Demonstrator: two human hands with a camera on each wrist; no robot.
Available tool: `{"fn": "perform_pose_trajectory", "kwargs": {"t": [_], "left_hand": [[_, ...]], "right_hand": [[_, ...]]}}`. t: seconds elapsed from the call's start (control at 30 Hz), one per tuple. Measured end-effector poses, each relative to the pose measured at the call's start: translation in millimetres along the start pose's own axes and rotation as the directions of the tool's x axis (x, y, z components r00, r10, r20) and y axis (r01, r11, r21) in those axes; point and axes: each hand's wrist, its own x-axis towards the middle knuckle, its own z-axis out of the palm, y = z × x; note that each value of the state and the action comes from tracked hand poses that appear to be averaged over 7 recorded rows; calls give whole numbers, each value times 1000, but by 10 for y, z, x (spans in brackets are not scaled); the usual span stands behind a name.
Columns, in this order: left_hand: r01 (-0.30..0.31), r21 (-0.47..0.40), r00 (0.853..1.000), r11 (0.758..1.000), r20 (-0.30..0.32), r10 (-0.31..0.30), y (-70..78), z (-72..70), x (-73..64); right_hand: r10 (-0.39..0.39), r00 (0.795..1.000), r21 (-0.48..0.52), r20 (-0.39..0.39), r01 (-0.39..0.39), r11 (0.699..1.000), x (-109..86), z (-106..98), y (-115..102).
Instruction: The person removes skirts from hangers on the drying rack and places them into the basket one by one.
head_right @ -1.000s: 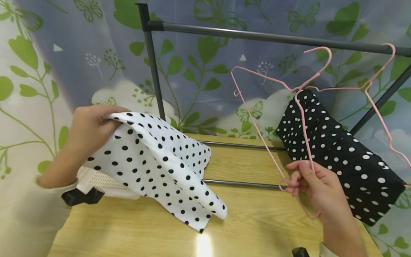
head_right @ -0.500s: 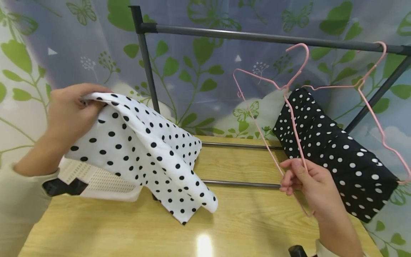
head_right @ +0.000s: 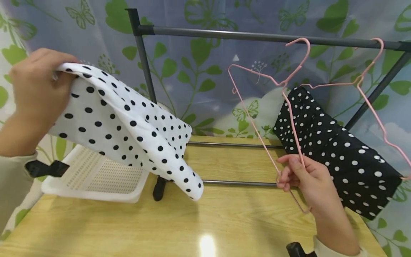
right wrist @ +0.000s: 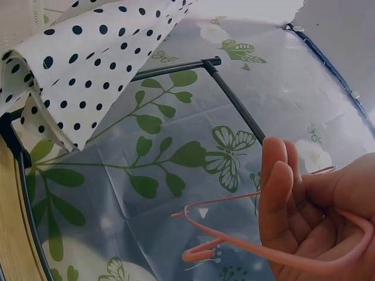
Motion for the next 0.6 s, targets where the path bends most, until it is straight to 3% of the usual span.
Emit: {"fn": "perform_pose_trajectory", "kwargs": {"t": [0.37,0.47,0.6], "left_hand": [[40,130,999,991,-11,-39,-210,-305,287],[151,200,986,968,42,-163,-243,-417,325],[286,283,945,915,77,-319,-367,-514,374]], "right_hand": [[-21,1000,-4,23,21,1000,42,41,0],[-20,999,-8,34,20,1000,54,46,1],[-3,999,-29,36,4,1000,73,58,-13]]}}
